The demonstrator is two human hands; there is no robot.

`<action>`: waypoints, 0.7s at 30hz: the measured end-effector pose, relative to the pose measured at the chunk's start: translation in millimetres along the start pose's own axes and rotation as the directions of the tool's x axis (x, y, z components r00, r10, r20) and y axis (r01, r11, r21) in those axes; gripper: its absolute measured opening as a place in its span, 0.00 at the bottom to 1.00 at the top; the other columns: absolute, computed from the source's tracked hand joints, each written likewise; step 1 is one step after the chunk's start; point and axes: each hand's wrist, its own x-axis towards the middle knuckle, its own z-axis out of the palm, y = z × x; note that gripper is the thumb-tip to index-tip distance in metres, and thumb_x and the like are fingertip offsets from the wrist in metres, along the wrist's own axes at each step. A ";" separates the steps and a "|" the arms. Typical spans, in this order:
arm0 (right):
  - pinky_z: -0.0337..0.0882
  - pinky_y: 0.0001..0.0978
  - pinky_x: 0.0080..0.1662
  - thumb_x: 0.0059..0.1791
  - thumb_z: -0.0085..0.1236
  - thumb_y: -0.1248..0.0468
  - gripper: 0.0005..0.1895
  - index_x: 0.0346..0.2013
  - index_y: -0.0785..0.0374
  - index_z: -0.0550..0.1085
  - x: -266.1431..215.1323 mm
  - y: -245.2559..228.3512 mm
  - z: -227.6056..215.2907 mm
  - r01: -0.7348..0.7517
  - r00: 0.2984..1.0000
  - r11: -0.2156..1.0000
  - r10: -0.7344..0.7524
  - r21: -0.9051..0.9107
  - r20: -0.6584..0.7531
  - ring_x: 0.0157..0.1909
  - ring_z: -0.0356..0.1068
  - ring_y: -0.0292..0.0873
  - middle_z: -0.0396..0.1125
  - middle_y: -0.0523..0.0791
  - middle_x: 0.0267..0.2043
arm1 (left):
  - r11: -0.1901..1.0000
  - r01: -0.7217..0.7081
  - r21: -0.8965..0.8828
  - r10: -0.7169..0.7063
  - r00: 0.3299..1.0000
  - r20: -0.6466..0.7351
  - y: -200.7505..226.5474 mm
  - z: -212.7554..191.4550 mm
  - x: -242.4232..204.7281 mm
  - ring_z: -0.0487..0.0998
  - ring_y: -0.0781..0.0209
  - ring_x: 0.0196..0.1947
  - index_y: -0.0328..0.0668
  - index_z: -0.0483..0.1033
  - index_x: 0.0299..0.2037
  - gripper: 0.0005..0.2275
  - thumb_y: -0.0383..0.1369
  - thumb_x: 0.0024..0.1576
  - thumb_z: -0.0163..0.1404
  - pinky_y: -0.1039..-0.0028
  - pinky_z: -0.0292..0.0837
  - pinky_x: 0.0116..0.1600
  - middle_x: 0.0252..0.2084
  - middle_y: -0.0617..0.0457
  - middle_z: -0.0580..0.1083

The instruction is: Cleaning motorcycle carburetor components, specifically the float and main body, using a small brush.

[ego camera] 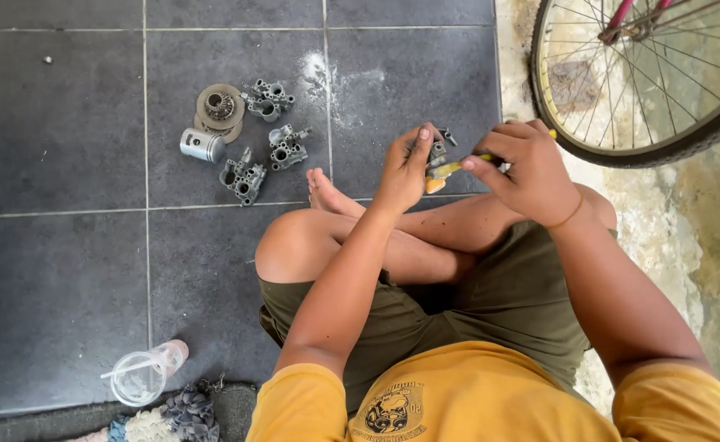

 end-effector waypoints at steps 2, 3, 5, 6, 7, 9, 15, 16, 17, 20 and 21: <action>0.64 0.43 0.42 0.59 0.57 0.54 0.17 0.30 0.58 0.73 -1.7 26.5 2.6 -0.024 1.000 0.999 0.024 0.045 0.008 0.31 0.69 0.55 0.63 0.46 0.22 | 1.000 0.028 -0.005 -0.028 1.000 -0.004 4.3 1.4 -2.5 0.67 0.64 0.23 0.40 0.73 0.28 0.22 0.43 0.70 0.36 0.73 0.67 0.35 0.19 0.51 0.66; 0.65 0.45 0.40 0.59 0.58 0.56 0.17 0.29 0.61 0.74 -1.4 38.9 5.0 -0.039 0.999 0.995 0.037 0.092 0.024 0.30 0.69 0.58 0.63 0.49 0.21 | 0.999 0.054 -0.008 -0.054 0.998 -0.021 7.3 0.3 -3.9 0.68 0.65 0.24 0.41 0.73 0.29 0.21 0.44 0.70 0.36 0.73 0.67 0.35 0.20 0.53 0.66; 0.66 0.45 0.40 0.59 0.59 0.58 0.15 0.31 0.63 0.74 -11.5 38.6 5.3 -0.090 0.996 0.990 0.090 0.111 0.005 0.30 0.69 0.58 0.64 0.50 0.22 | 0.999 0.051 -0.014 -0.052 0.998 -0.027 11.7 -2.9 -9.1 0.68 0.65 0.24 0.41 0.73 0.28 0.21 0.43 0.70 0.36 0.74 0.67 0.35 0.20 0.53 0.66; 0.66 0.45 0.40 0.59 0.61 0.61 0.13 0.33 0.65 0.75 -9.4 42.4 2.4 -0.124 0.991 0.986 0.128 0.115 -0.029 0.30 0.69 0.58 0.64 0.51 0.23 | 1.000 0.023 -0.021 -0.024 0.999 -0.027 13.4 -4.3 -3.2 0.68 0.66 0.23 0.41 0.72 0.27 0.21 0.42 0.71 0.35 0.75 0.66 0.35 0.19 0.53 0.65; 0.66 0.45 0.40 0.59 0.61 0.61 0.13 0.33 0.65 0.75 0.3 27.1 -0.8 -0.112 0.993 0.988 0.116 0.109 -0.031 0.30 0.69 0.58 0.64 0.51 0.23 | 1.000 0.010 -0.022 -0.011 0.999 -0.032 10.1 -5.5 1.7 0.68 0.66 0.23 0.41 0.72 0.27 0.21 0.42 0.71 0.35 0.75 0.66 0.35 0.19 0.53 0.65; 0.65 0.41 0.41 0.58 0.59 0.55 0.16 0.28 0.58 0.74 4.3 -8.6 -3.1 -0.049 0.998 0.995 0.052 0.090 -0.023 0.29 0.68 0.51 0.62 0.43 0.21 | 0.999 0.024 -0.045 -0.026 0.999 -0.043 2.3 -5.8 -2.2 0.66 0.65 0.20 0.42 0.72 0.27 0.21 0.40 0.71 0.35 0.75 0.66 0.32 0.18 0.54 0.64; 0.65 0.41 0.35 0.57 0.61 0.60 0.15 0.27 0.61 0.73 -13.2 31.6 12.2 -0.166 0.984 0.982 0.171 0.089 -0.055 0.25 0.66 0.56 0.60 0.48 0.18 | 0.997 -0.073 -0.014 0.072 0.996 -0.054 6.1 -7.7 -1.4 0.67 0.64 0.18 0.42 0.73 0.25 0.22 0.40 0.71 0.34 0.77 0.66 0.31 0.16 0.51 0.65; 0.65 0.41 0.35 0.57 0.61 0.60 0.15 0.27 0.61 0.73 -13.8 24.4 12.0 -0.178 0.982 0.980 0.183 0.089 -0.051 0.25 0.66 0.56 0.60 0.48 0.18 | 0.998 -0.062 -0.019 0.061 0.997 -0.051 9.3 -5.6 -0.4 0.67 0.64 0.18 0.42 0.73 0.25 0.22 0.40 0.71 0.34 0.77 0.66 0.31 0.16 0.51 0.65; 0.65 0.38 0.35 0.58 0.60 0.59 0.17 0.27 0.60 0.73 -14.6 18.4 12.5 -0.164 0.982 0.976 0.175 0.145 -0.065 0.24 0.64 0.54 0.59 0.46 0.18 | 0.997 -0.079 -0.014 0.078 0.996 -0.045 11.0 -3.3 0.7 0.67 0.65 0.18 0.42 0.73 0.26 0.22 0.40 0.71 0.35 0.76 0.66 0.30 0.16 0.52 0.65; 0.63 0.35 0.34 0.60 0.56 0.59 0.19 0.25 0.60 0.71 -19.8 12.6 21.9 -0.159 0.984 0.960 0.174 0.231 -0.047 0.21 0.60 0.51 0.57 0.45 0.16 | 0.997 -0.071 -0.031 0.070 0.997 -0.039 2.7 -3.1 -3.8 0.66 0.66 0.19 0.43 0.73 0.26 0.22 0.41 0.71 0.35 0.77 0.66 0.31 0.16 0.53 0.65; 0.62 0.35 0.34 0.60 0.55 0.60 0.21 0.23 0.61 0.70 -18.1 12.8 25.5 -0.149 0.987 0.956 0.161 0.255 -0.028 0.20 0.58 0.50 0.56 0.46 0.15 | 0.996 -0.069 -0.051 0.067 0.997 -0.039 -0.6 -5.6 -3.2 0.66 0.67 0.18 0.43 0.73 0.25 0.22 0.41 0.71 0.35 0.77 0.65 0.32 0.16 0.53 0.65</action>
